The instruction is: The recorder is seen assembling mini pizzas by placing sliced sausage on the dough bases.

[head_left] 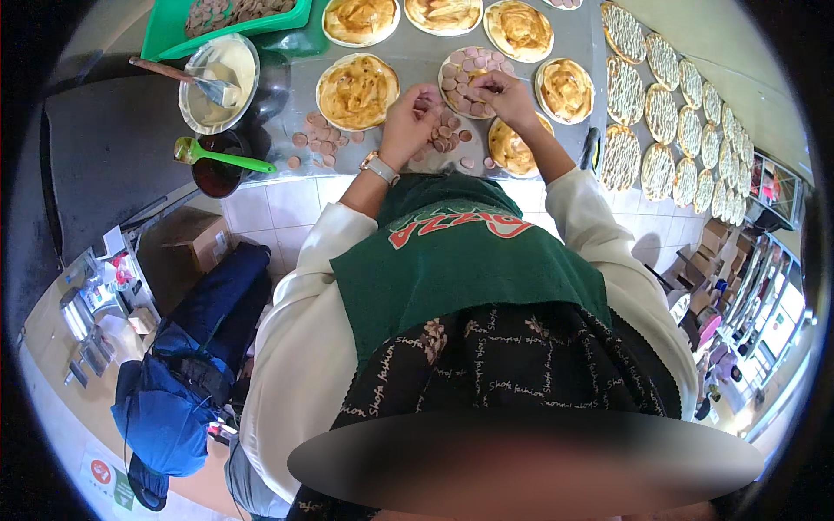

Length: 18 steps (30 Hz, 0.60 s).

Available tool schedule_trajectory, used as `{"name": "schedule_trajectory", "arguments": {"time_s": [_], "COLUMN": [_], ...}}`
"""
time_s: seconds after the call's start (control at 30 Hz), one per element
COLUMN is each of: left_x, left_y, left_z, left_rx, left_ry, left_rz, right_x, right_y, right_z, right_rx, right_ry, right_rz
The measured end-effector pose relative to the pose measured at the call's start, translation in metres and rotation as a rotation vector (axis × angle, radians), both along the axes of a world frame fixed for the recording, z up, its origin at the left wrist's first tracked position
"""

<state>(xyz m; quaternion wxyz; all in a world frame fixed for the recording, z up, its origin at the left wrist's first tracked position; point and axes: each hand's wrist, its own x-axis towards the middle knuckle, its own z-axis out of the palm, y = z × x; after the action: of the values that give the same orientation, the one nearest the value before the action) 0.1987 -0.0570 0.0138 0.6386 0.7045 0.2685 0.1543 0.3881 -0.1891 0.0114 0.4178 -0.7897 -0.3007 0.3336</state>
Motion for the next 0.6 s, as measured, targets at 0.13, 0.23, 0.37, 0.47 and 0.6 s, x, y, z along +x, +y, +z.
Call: {"name": "schedule_trajectory", "arguments": {"time_s": [0.13, 0.23, 0.37, 0.47, 0.6], "left_x": [-0.024, -0.035, -0.053, -0.054, -0.046], "left_y": [0.017, 0.023, 0.018, 0.009, -0.008], "left_z": [-0.013, -0.008, 0.005, 0.001, -0.003], "left_rx": [0.115, 0.303, 0.440, 0.566, 0.683], "left_ry": [0.034, 0.032, 0.152, 0.112, 0.059], "left_rz": [0.078, 0.116, 0.054, -0.030, -0.198], "right_x": [0.003, 0.005, -0.025, -0.043, -0.059], "right_y": [0.000, -0.004, -0.001, -0.006, -0.010], "right_z": [-0.009, -0.023, -0.004, -0.002, 0.001], "right_rx": [-0.074, -0.006, 0.004, 0.043, 0.009], "right_ry": [-0.174, -0.586, -0.593, -0.689, -0.826], "right_rz": [0.063, 0.216, 0.348, 0.534, 0.575]}}
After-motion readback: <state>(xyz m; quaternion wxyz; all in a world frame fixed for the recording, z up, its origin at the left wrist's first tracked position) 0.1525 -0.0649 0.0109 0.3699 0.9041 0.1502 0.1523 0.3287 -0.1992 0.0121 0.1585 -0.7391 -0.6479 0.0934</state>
